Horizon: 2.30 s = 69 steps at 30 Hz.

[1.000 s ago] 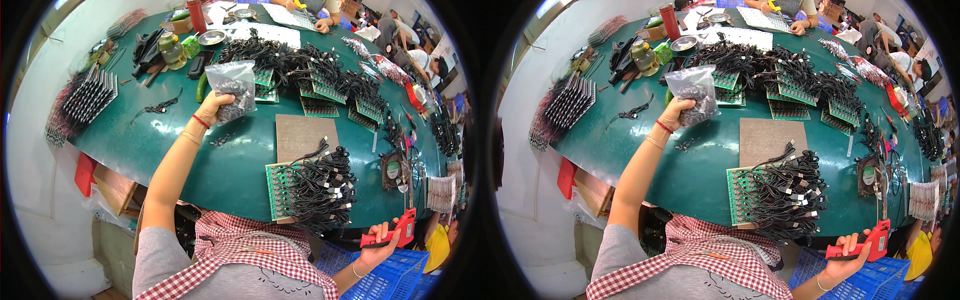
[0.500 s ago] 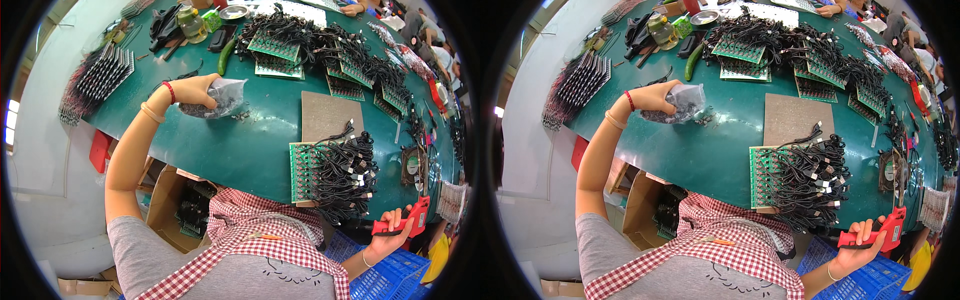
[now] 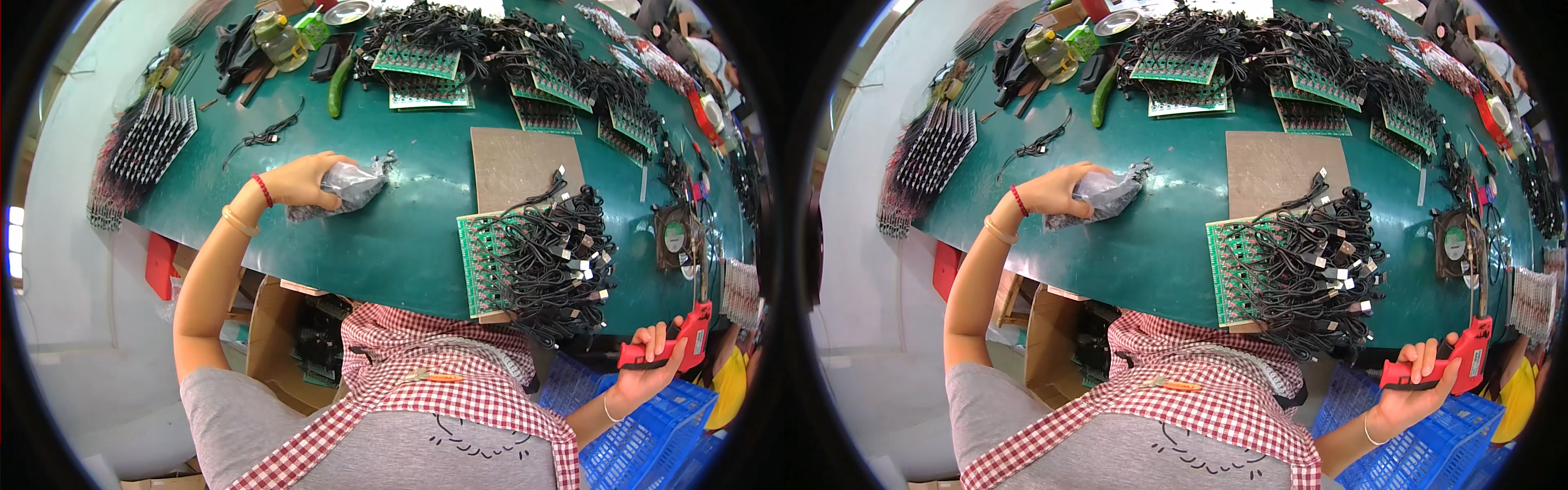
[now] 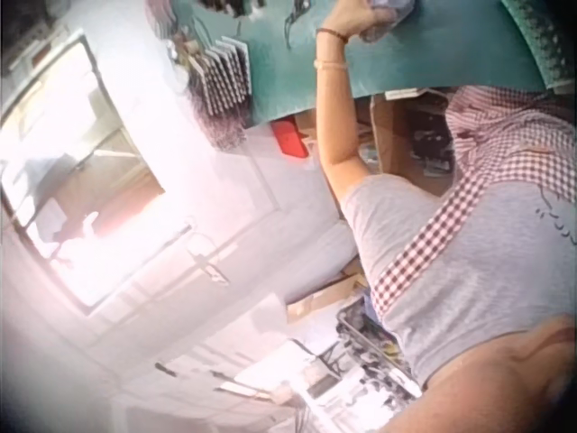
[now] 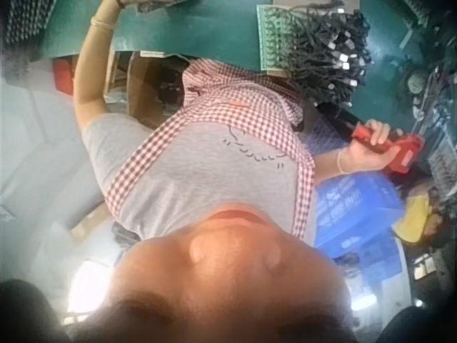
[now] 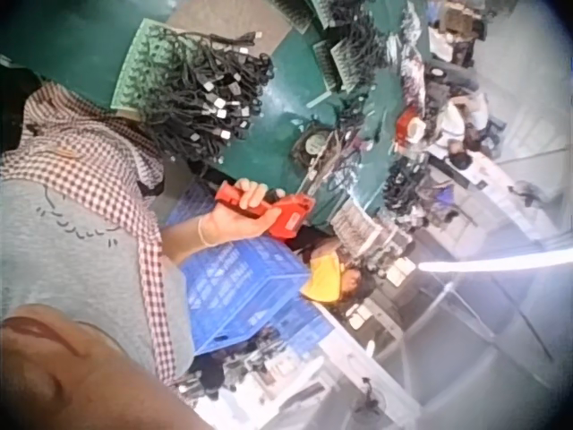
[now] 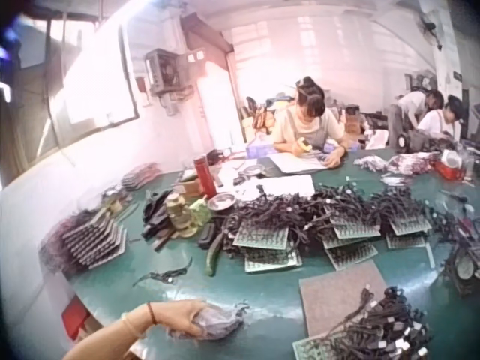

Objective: The person solders electronic components onto circuit boards using a soldering iron, places a board into a box, pours more components from a bag onto the table, and solders components onto another board.

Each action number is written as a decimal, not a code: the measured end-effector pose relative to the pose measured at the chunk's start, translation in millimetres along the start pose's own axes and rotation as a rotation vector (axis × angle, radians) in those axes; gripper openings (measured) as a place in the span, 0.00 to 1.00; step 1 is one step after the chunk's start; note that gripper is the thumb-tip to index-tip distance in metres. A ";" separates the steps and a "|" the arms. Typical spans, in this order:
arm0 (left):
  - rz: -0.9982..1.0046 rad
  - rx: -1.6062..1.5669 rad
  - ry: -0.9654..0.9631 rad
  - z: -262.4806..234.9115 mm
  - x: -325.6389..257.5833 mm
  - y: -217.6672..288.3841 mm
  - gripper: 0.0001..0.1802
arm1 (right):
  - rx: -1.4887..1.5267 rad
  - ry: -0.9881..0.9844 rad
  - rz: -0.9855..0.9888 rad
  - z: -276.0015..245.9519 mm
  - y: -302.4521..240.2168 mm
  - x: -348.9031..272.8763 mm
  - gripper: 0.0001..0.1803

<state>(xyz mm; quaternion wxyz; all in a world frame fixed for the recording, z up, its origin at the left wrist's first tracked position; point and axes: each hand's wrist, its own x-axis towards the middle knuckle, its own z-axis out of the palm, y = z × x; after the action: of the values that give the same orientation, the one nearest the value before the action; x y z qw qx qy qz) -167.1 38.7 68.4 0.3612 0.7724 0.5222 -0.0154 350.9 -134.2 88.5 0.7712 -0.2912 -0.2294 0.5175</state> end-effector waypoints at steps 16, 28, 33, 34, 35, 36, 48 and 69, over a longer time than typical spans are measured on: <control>0.007 0.110 0.052 24.3 -5.6 17.4 0.44 | -0.014 0.061 -0.032 -8.3 -3.4 -1.1 0.16; -0.119 -0.029 0.009 16.2 -3.4 17.2 0.35 | 0.034 0.055 -0.016 -16.6 -3.3 3.5 0.15; -0.089 -0.202 -0.151 8.3 0.4 31.9 0.41 | 0.018 0.074 -0.045 -22.9 -7.3 1.3 0.15; -0.138 -0.302 -0.218 7.3 1.8 35.2 0.41 | 0.019 0.077 -0.047 -24.5 -7.7 0.5 0.15; -0.137 -0.299 -0.221 6.7 2.9 35.1 0.41 | 0.025 0.077 -0.049 -26.3 -8.1 -0.3 0.15; -0.212 -0.327 -0.244 4.4 3.6 33.6 0.41 | 0.031 0.073 -0.054 -27.3 -8.7 -0.3 0.15; -0.282 -0.561 -0.320 1.7 13.7 27.7 0.37 | 0.047 0.084 -0.075 -40.0 -12.5 3.0 0.15; -0.306 -0.971 -0.390 13.1 13.8 -6.5 0.39 | 0.050 0.270 -0.158 -25.1 -14.5 5.5 0.14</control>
<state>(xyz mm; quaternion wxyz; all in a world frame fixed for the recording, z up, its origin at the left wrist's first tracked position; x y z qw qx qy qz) -161.5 43.5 49.7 0.7601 0.4148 0.4991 0.0323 379.0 -138.7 80.6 0.8404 -0.3198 -0.1329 0.4169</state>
